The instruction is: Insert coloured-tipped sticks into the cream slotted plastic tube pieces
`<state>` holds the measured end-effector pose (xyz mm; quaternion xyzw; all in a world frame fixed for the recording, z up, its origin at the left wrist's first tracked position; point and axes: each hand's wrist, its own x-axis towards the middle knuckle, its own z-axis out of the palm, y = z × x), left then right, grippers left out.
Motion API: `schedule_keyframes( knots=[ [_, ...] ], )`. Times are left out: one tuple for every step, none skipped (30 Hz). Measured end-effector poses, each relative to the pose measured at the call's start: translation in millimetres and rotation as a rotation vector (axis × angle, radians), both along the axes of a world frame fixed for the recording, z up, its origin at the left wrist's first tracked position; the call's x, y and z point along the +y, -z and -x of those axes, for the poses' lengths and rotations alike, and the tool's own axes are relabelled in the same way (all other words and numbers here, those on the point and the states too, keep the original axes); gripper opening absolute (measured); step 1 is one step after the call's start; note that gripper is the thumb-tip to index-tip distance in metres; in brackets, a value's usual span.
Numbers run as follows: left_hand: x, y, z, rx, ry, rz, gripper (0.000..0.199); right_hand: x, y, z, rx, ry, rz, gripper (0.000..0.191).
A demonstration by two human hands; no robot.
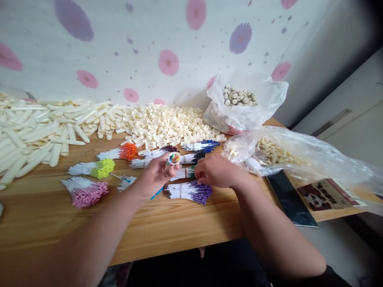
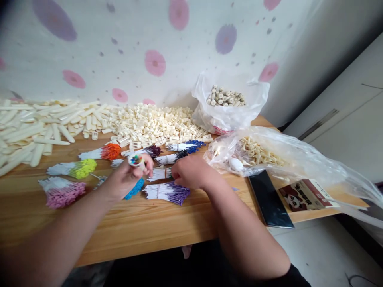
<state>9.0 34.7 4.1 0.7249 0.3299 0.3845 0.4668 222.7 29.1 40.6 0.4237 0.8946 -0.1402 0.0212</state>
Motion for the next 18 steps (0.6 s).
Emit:
schedule_keyframes(
  knots=[
    [-1.4,-1.1,-0.7,0.006,0.044,0.035,0.050,-1.2,-0.1,3.4,-0.030,0.019,-0.024,0.007],
    [-2.5,-2.1,-1.3,0.015,0.060,0.064,0.047,-2.3,-0.1,6.0,-0.051,0.031,-0.042,0.008],
    [-3.3,-2.6,-1.8,0.025,0.058,0.087,0.043,-3.2,-0.1,7.7,-0.064,0.034,-0.049,0.009],
    [-3.7,-2.8,-2.0,0.031,0.049,0.104,0.040,-3.8,0.0,8.7,-0.070,0.029,-0.049,0.010],
    [-3.9,-2.5,-2.0,0.033,0.040,0.115,0.039,-4.2,0.2,9.2,-0.077,0.025,-0.047,0.011],
    [-3.8,-1.8,-1.7,0.039,0.041,0.126,0.038,-4.4,0.6,9.6,-0.088,0.028,-0.049,0.013],
    [-3.5,-0.7,-1.2,0.049,0.051,0.135,0.038,-4.5,1.1,10.2,-0.101,0.036,-0.054,0.014],
    [-2.9,0.6,-0.4,0.055,0.062,0.143,0.038,-4.7,1.7,11.1,-0.110,0.043,-0.065,0.015],
    [-2.4,2.1,0.5,0.059,0.069,0.151,0.037,-5.1,2.2,12.4,-0.116,0.046,-0.079,0.015],
    [-1.8,3.4,1.4,0.058,0.072,0.157,0.036,-5.6,2.8,13.9,-0.116,0.042,-0.092,0.016],
    [-1.5,4.5,2.1,0.052,0.071,0.161,0.036,-6.2,3.3,15.5,-0.115,0.030,-0.105,0.017],
    [-1.3,5.2,2.7,0.047,0.072,0.163,0.035,-6.9,4.0,17.1,-0.115,0.013,-0.115,0.019],
    [-1.2,5.5,3.1,0.043,0.076,0.162,0.035,-7.6,4.9,18.4,-0.118,-0.004,-0.125,0.020],
    [-1.2,5.3,3.4,0.041,0.087,0.160,0.035,-8.1,6.0,19.3,-0.125,-0.016,-0.139,0.020],
    [-1.3,4.7,3.7,0.042,0.106,0.161,0.035,-8.4,7.3,19.8,-0.130,-0.026,-0.155,0.020],
    [-1.2,3.8,4.1,0.046,0.136,0.167,0.035,-8.6,8.7,19.9,-0.130,-0.034,-0.174,0.019],
    [-0.8,2.7,4.5,0.058,0.176,0.182,0.036,-8.7,10.1,19.6,-0.125,-0.042,-0.191,0.018],
    [-0.2,1.5,5.2,0.083,0.232,0.203,0.037,-8.7,11.4,19.1,-0.112,-0.050,-0.205,0.018]
  ],
)
